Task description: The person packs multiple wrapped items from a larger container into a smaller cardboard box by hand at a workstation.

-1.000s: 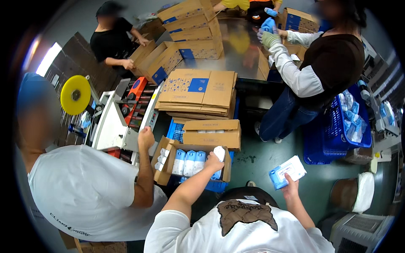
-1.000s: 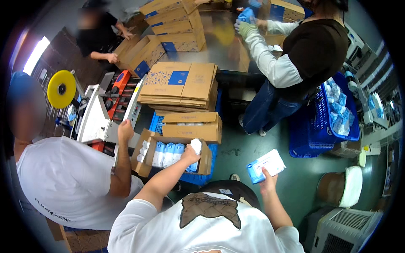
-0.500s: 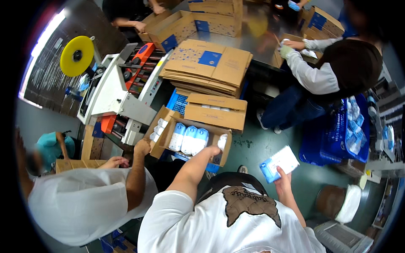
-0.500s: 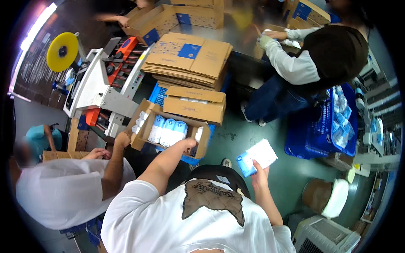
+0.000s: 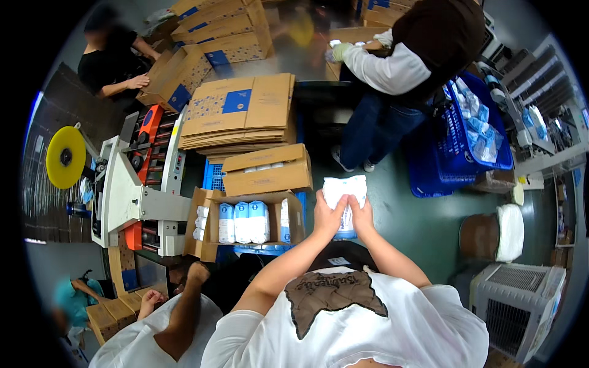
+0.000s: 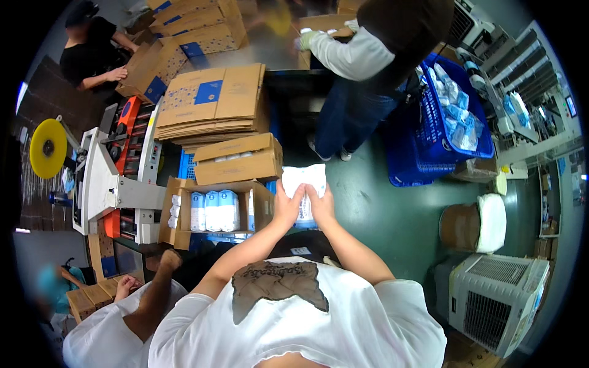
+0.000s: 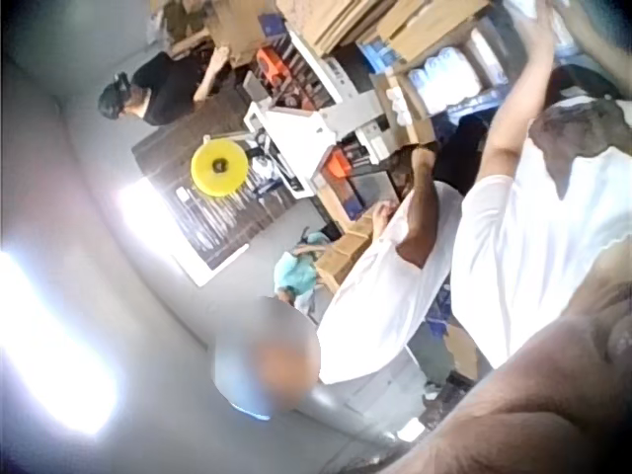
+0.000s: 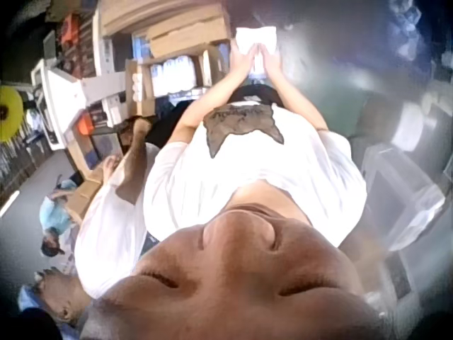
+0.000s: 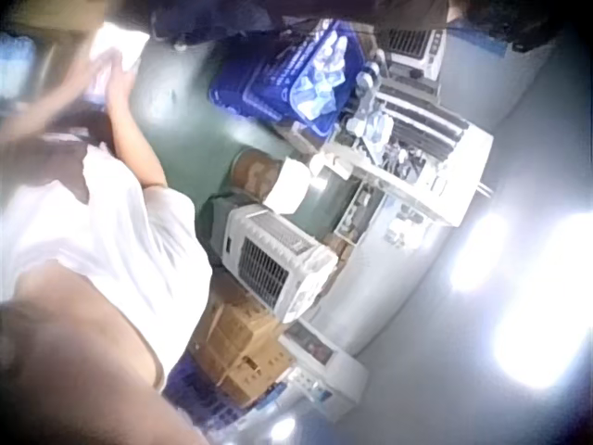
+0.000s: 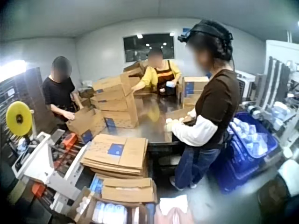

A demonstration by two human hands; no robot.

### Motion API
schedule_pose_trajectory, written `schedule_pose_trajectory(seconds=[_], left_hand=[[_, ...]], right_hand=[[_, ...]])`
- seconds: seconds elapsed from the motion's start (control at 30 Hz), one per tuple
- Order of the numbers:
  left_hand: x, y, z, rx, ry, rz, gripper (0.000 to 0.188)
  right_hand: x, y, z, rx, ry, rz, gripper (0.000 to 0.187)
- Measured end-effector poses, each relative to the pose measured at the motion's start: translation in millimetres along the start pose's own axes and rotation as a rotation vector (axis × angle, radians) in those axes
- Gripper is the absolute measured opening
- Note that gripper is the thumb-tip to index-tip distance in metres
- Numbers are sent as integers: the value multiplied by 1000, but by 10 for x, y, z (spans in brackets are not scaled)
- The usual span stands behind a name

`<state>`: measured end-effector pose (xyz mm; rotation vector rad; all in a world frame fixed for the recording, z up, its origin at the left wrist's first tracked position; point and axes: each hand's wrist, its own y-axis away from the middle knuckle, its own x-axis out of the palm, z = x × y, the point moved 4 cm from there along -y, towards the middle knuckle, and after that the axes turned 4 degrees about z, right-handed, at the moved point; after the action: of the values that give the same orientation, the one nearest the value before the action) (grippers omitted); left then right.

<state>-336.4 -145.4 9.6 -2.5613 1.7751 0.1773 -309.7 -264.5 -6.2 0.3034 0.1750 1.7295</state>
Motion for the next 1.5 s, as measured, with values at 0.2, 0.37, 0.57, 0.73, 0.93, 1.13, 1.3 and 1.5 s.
schedule_pose_trajectory(seconds=[0.2, 0.37, 0.57, 0.73, 0.93, 1.13, 1.3, 1.5], left_hand=[[423, -93, 157, -170, -140, 123, 46], [665, -112, 247, -248, -246, 188, 48], [369, -100, 115, -171, -296, 147, 51], [-187, 67, -262, 37, -345, 88, 54], [-680, 153, -576, 136, -352, -104, 53], [-1015, 184, -667, 137, -422, -93, 56], [-1155, 186, -721, 222, -360, -199, 62], [-1150, 120, -565, 95, 31, -135, 50]], right_hand=[[-387, -62, -258, 69, -38, -243, 43], [-635, -84, -407, 109, -91, -301, 41], [-413, -134, -502, 70, -219, -149, 51], [100, -97, -238, 145, -334, 96, 60], [665, -127, -74, 114, -393, 292, 60], [978, -53, 50, 73, -392, 377, 64], [1106, 89, 215, 84, -378, 375, 64], [1032, 125, 270, -201, -140, 250, 54]])
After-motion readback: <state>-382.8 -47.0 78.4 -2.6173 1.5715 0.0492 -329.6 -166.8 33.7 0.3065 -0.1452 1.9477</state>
